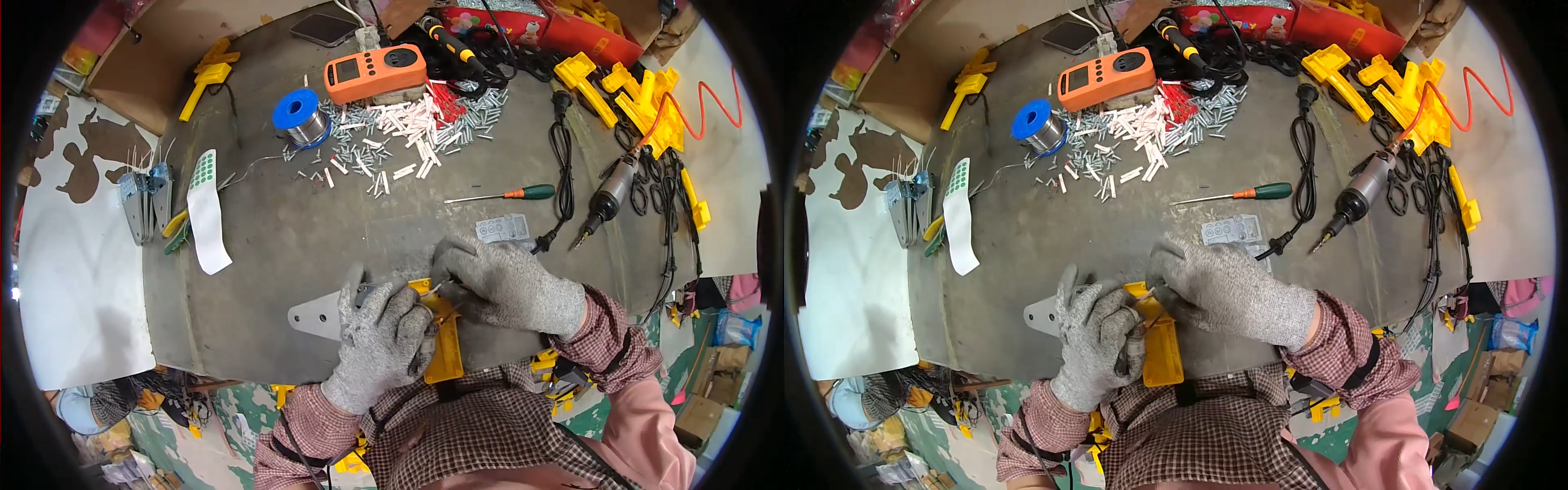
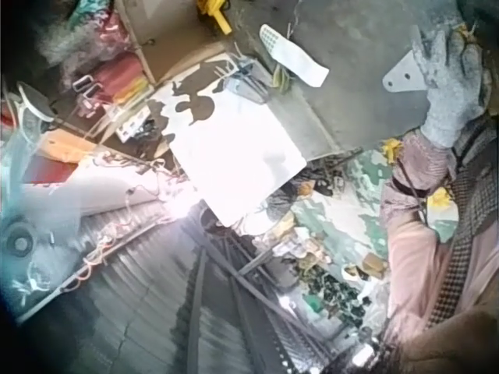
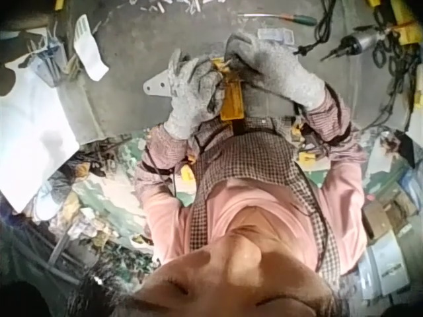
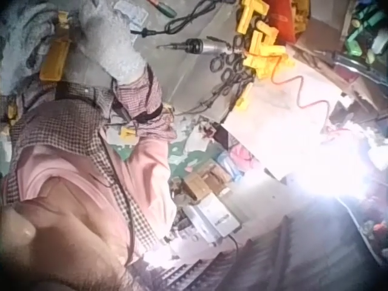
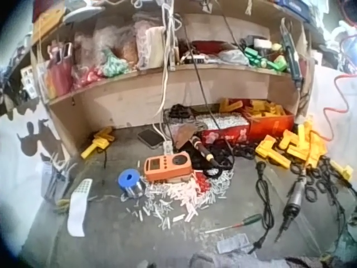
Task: Assembling and soldering components into a yellow handheld device housing.
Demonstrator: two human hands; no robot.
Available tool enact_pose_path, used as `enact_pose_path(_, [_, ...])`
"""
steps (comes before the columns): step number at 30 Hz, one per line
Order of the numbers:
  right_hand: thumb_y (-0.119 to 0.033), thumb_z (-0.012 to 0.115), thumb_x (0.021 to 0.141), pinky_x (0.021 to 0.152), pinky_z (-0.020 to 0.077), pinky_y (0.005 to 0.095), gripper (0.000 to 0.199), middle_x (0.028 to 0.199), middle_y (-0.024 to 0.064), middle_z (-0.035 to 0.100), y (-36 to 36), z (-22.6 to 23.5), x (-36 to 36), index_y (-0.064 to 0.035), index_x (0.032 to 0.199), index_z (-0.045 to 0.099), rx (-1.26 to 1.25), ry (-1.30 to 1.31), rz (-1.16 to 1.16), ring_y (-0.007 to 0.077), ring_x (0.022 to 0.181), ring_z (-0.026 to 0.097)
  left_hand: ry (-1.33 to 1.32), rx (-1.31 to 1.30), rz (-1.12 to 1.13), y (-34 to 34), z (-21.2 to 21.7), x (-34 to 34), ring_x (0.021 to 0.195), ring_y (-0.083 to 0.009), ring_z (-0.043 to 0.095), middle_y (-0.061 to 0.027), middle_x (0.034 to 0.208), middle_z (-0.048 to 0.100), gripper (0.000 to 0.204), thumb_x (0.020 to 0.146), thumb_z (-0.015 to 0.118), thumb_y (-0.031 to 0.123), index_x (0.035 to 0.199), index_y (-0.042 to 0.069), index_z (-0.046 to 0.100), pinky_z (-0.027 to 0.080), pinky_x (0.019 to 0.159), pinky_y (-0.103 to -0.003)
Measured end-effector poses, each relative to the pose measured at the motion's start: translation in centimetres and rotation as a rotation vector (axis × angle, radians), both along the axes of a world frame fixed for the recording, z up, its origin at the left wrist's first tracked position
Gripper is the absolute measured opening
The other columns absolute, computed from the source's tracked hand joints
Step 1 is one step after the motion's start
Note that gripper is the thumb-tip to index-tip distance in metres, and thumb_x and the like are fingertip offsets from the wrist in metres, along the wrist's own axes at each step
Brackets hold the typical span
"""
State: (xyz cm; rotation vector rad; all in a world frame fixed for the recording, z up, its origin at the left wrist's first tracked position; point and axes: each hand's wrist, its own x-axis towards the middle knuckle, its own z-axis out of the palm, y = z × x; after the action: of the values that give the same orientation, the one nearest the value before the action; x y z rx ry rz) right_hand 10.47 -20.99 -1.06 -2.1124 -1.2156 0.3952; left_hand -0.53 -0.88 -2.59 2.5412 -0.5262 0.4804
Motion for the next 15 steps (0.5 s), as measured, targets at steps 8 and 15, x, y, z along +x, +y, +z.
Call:
enact_pose_path(8, [-0.027, 0.064, 0.093, 0.069, 0.0518, 0.0481, 0.030, 0.091, 0.0232, 0.065, -0.6, -1.8, 0.7, -0.0013, 0.106, 0.058, 0.024, 0.189, -0.206, 0.0422, 0.081, 0.065, 0.122, -0.111, -0.106, 0.6, 1.3, 1.3, 0.108, -0.0333, 0.060, -0.0099, 0.102, 0.068, 0.012, 0.078, 0.070, 0.014, 0.089, 0.011, 0.069, 0.031, 0.111, -0.060])
enact_pose_path(15, [-0.020, 0.056, 0.101, 0.073, 0.0486, 0.0317, 0.020, 0.085, 0.0102, 0.063, -0.2, -1.2, 1.1, -0.0009, 0.103, 0.062, 0.151, 0.266, -0.151, 0.0177, 0.080, 0.062, 0.042, -0.191, 0.089, -0.5, 3.3, 3.1, 0.098, -0.0239, 0.062, -0.0026, 0.093, 0.066, 0.022, 0.086, 0.069, 0.014, 0.108, 0.011, 0.071, 0.035, 0.109, -0.051])
